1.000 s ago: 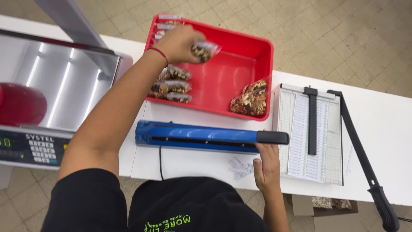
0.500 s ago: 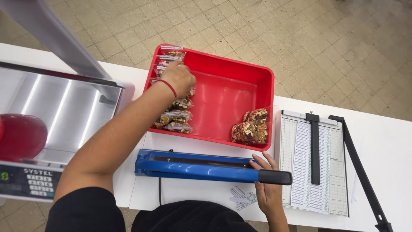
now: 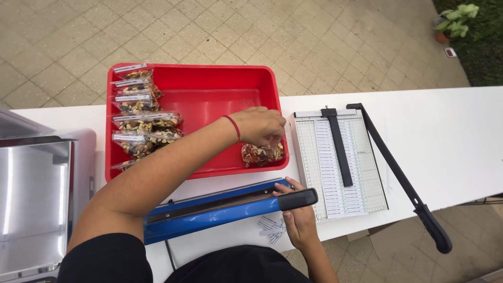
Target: Sealing small plastic bags of nuts and seeds using a manual impulse heat sealer and adding labels.
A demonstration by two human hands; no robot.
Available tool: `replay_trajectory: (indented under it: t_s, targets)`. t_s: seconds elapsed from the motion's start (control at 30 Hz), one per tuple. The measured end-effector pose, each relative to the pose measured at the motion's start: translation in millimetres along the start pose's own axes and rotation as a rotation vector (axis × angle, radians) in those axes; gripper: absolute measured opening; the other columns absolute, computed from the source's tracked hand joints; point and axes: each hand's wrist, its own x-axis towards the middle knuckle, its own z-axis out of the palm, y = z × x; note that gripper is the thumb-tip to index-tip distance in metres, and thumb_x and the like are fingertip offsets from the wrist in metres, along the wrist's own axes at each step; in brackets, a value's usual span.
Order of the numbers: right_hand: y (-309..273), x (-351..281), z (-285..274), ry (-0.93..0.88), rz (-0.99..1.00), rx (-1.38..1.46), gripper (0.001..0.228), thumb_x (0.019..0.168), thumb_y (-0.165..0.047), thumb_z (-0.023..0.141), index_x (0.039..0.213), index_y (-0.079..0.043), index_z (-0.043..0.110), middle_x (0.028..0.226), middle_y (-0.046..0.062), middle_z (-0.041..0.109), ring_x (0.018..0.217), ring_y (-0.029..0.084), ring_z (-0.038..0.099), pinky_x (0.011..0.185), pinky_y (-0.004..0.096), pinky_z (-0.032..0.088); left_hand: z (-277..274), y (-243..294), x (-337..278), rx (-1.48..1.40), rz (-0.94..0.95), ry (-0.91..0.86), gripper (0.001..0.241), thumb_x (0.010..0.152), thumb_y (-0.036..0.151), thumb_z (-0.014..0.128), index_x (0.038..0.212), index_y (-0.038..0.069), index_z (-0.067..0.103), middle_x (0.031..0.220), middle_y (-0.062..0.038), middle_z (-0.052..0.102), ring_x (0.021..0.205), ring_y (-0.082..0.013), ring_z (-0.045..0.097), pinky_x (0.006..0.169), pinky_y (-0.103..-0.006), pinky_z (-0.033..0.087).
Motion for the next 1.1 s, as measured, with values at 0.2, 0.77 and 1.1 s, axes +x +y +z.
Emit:
replay_trajectory:
  t_s: [0.2,0.77,1.1]
  targets:
    - [-4,-15,-4,0.019,-0.047,-0.079,0.057,0.106,-0.038,0.021,0.126,0.001,0.058,0.132,0.016,0.059,0.134,0.039,0.045,0.110,0.051,0.037,-15,3,-22,0.015,-0.023,-0.003,0.018,0.077,0.033,0.080,0.081,0.018,0.070,0.087,0.003,0.066,0.094,-0.0196,0.060,0.075,-0.0400,0.046]
    - [-86,-39,2,0.230,-0.119,0.577,0.043,0.099,-0.036,0.057,0.116,0.003,0.058,0.109,0.020,0.059,0.074,0.025,0.064,0.066,0.032,0.058,-68,257,-166,0.350,0.161,0.978,0.008,0.098,0.009,0.065,0.091,0.007,0.062,0.081,-0.006,0.063,0.070,-0.0200,0.058,0.063,-0.0322,0.050]
    - [-100,-49,30,0.011,-0.264,0.396,0.013,0.091,-0.013,0.066,0.097,-0.002,0.070,0.096,0.011,0.073,0.085,0.026,0.070,0.080,0.036,0.051,73,295,-193,0.239,-0.175,1.021,0.011,0.097,0.008,0.059,0.092,0.000,0.063,0.089,-0.011,0.066,0.077,-0.0254,0.062,0.070,-0.0365,0.053]
